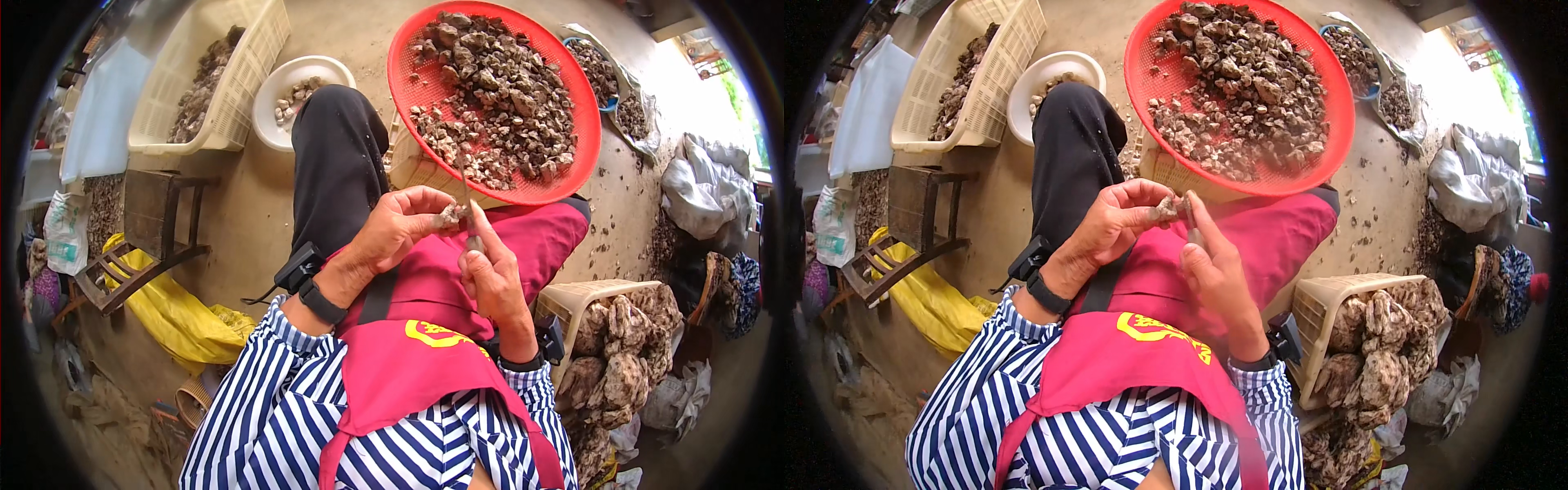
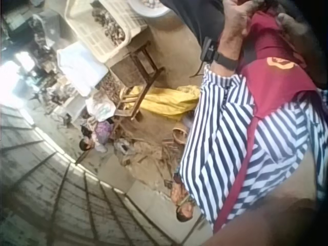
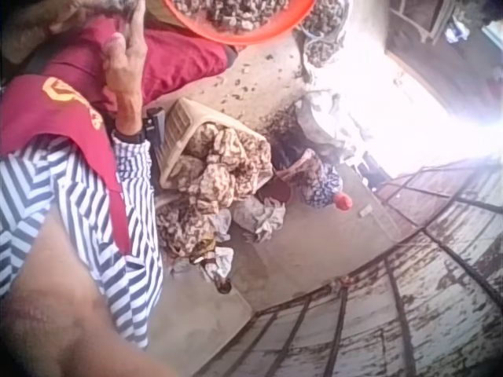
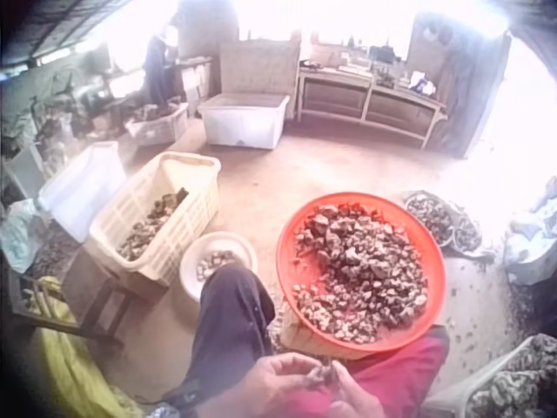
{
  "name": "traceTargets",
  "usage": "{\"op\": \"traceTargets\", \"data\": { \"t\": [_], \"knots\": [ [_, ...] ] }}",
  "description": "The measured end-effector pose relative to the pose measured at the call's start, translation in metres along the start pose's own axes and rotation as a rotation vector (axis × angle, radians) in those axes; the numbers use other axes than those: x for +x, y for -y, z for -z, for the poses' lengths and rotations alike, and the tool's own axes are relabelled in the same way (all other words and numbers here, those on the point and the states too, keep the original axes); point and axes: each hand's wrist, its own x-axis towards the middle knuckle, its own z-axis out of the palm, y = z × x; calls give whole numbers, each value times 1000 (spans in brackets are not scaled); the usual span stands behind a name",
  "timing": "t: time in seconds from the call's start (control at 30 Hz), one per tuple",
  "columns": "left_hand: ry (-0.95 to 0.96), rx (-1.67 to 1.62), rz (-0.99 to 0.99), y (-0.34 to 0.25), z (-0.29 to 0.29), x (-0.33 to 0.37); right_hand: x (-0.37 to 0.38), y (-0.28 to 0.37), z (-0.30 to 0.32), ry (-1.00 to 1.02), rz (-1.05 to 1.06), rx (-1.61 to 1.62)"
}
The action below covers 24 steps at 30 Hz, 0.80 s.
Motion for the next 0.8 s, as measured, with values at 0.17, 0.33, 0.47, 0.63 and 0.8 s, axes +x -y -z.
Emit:
{"op": "traceTargets", "data": {
  "t": [0.17, 0.33, 0.47, 0.63, 0.8],
  "knots": [
    [-22, -135, -38, -1, 6, 3, 1, -4, 9, -8, 1, -114],
    [-2, -107, -75, 3, 11, 4, 1, -11, 9, 14, 269, -678],
    [-61, -44, -24, 0, 11, 4, 1, -17, 12, 19, 382, -756],
    [-83, -65, -71, 2, 13, 4, -3, -7, 15, 83, 258, -671],
    [-15, 33, -75, -1, 16, 3, -5, -10, 24, 75, 309, -707]
  ]
}}
